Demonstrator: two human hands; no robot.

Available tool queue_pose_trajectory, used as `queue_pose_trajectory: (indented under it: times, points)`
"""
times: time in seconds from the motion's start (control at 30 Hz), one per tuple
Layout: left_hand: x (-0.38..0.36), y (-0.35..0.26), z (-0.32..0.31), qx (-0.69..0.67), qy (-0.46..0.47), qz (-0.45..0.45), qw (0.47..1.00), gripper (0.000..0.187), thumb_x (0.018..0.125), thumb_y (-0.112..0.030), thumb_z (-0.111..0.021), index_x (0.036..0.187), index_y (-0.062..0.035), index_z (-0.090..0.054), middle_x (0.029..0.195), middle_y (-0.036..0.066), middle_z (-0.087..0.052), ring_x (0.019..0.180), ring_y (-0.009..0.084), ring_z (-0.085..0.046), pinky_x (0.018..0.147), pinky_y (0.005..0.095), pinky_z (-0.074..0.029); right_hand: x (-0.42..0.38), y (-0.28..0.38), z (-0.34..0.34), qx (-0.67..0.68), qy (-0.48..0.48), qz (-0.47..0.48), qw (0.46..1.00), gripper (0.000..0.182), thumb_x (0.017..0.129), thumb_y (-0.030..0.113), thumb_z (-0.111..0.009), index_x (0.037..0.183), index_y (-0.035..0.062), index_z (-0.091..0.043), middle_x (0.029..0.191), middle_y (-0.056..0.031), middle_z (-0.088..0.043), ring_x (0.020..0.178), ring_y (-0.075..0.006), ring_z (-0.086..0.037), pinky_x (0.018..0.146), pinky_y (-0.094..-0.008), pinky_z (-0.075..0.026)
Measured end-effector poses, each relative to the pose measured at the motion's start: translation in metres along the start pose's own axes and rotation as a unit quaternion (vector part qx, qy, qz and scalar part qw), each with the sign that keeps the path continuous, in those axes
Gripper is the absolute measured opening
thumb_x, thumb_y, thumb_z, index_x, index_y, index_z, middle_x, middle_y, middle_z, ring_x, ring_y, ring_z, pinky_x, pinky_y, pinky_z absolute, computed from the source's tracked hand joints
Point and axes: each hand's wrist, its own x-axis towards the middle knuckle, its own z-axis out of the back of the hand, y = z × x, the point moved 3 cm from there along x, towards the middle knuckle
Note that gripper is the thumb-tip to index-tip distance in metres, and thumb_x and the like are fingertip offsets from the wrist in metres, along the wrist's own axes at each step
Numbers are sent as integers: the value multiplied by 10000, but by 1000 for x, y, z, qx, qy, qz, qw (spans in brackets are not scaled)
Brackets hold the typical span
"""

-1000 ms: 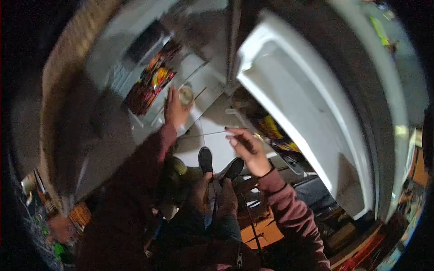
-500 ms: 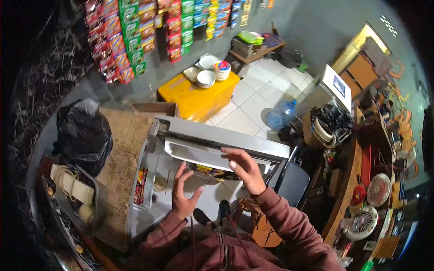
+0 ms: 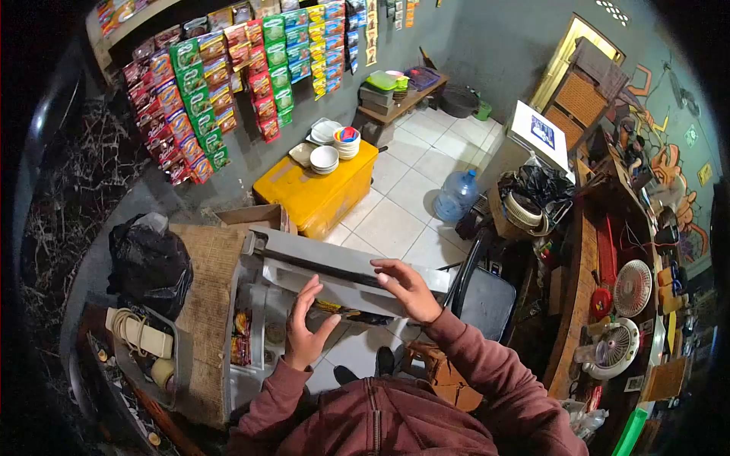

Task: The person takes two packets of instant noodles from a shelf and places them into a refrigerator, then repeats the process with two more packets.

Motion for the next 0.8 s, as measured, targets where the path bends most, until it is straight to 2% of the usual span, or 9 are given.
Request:
queue_pose_trajectory:
  times: [0.1,0.23,0.27,0.4,0.5,0.63,0.8]
  points:
    - [2,-5,-10,-19,3,-1,1000,561,844,-155,-717,1332,-22,-475,1470,179,-418,1349,296,-421,1088,410,-351,-5,-5,0,-11,15,-32,999,378,962,278,-614,1253,42,-559,1175,-101,-618,1087,-186,-580,979,-334,-428]
    - [7,-12,-25,-33,6,9,999,536,858,-155,-698,1325,-14,-475,1472,179,-408,1350,295,-413,1096,431,-342,-14,-9,-5,83,54,-53,994,375,975,300,-596,1244,39,-572,1117,-54,-625,1043,-140,-577,948,-293,-437]
    - [9,-13,-29,-43,15,15,999,566,873,-204,-689,1350,-13,-452,1488,166,-387,1375,285,-382,1132,437,-291,-16,-12,-3,91,78,-70,990,377,983,300,-582,1245,30,-570,1140,-51,-615,1044,-134,-573,955,-292,-434]
    - [18,-19,-45,-58,17,9,998,555,890,-243,-677,1347,-22,-451,1485,165,-389,1371,297,-388,1128,449,-296,-24,-11,2,166,136,-89,973,408,999,300,-549,1291,15,-522,1192,-80,-612,1039,-165,-598,964,-313,-448]
    - [21,-23,-57,-71,11,23,997,534,885,-225,-677,1330,-15,-468,1473,159,-407,1347,294,-419,1105,446,-327,-24,0,20,176,143,-93,970,392,1018,257,-503,1320,7,-499,1260,-122,-589,1096,-207,-607,999,-347,-445]
    - [24,-24,-66,-85,25,28,996,518,887,-250,-682,1303,-5,-494,1458,170,-420,1328,292,-442,1093,444,-353,-19,3,43,176,100,-101,974,397,1015,299,-503,1294,17,-514,1237,-116,-603,1076,-218,-620,982,-347,-454]
    - [24,-18,-70,-90,38,35,995,459,876,-183,-694,1257,9,-523,1405,178,-479,1263,286,-511,1064,417,-398,-16,7,60,180,83,-112,974,400,1012,327,-502,1276,28,-523,1227,-109,-610,1077,-215,-622,964,-334,-460]
